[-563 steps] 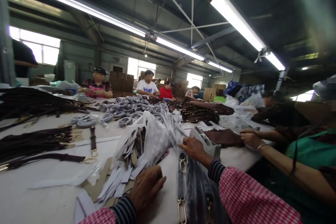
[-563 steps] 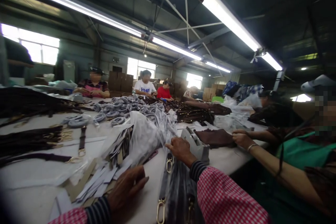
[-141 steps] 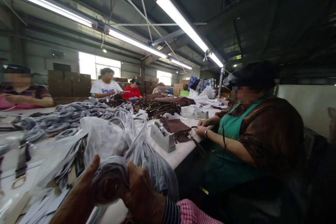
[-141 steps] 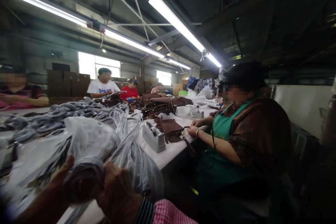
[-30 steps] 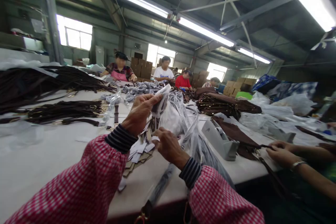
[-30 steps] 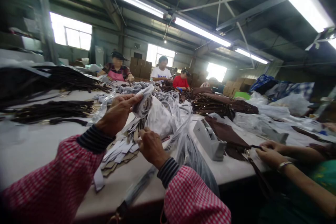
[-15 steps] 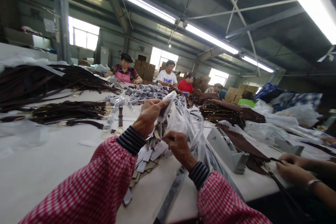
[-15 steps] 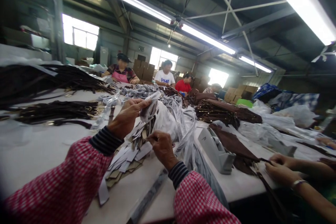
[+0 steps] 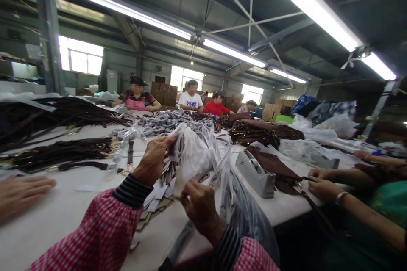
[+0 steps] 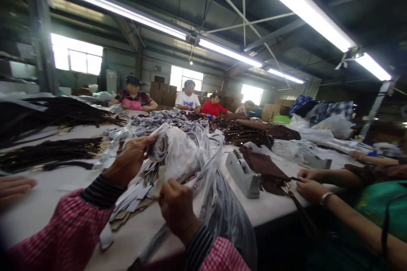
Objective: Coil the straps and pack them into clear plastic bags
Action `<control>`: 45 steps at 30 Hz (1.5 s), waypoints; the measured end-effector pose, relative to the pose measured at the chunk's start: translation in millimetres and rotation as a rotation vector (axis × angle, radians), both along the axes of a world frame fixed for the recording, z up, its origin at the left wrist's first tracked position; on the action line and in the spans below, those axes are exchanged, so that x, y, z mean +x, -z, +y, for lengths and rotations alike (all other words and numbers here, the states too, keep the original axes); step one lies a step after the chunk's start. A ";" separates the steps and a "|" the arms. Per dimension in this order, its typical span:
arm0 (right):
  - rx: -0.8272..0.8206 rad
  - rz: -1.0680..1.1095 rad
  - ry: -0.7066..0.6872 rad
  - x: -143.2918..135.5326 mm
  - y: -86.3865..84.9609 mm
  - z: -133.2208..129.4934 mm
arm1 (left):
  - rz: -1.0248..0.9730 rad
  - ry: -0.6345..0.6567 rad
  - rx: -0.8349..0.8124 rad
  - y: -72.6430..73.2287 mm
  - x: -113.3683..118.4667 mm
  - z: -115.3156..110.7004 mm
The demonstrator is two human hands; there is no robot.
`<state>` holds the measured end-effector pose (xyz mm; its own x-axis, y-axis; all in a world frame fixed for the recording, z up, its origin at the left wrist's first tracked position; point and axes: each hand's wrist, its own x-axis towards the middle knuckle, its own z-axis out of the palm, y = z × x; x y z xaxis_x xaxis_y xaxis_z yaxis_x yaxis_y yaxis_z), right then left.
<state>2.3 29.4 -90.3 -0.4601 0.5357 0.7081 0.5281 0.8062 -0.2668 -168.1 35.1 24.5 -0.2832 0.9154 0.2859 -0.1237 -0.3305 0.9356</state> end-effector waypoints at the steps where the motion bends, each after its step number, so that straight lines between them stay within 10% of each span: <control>1: -0.054 -0.100 -0.057 -5.7 8.5 -4.2 | -0.014 -0.010 -0.010 1.3 -2.5 -5.9; 8: -0.659 0.257 -0.232 8.3 9.7 -1.3 | -0.083 0.072 -0.129 23.3 -18.4 -43.0; 14: -0.059 0.478 -0.103 50.9 -29.0 -35.6 | -0.230 0.230 -0.206 45.2 -17.6 -57.8; 22: 0.374 0.085 -0.197 83.9 -28.5 -87.5 | -0.354 0.375 -0.275 52.2 17.7 -68.5; 32: 0.390 -0.306 -0.382 121.2 -31.6 -92.7 | -0.295 0.466 -0.278 59.2 40.7 -79.1; 45: 0.357 -0.271 -0.323 140.1 -28.3 -83.7 | -0.088 0.492 -0.298 68.5 65.7 -83.3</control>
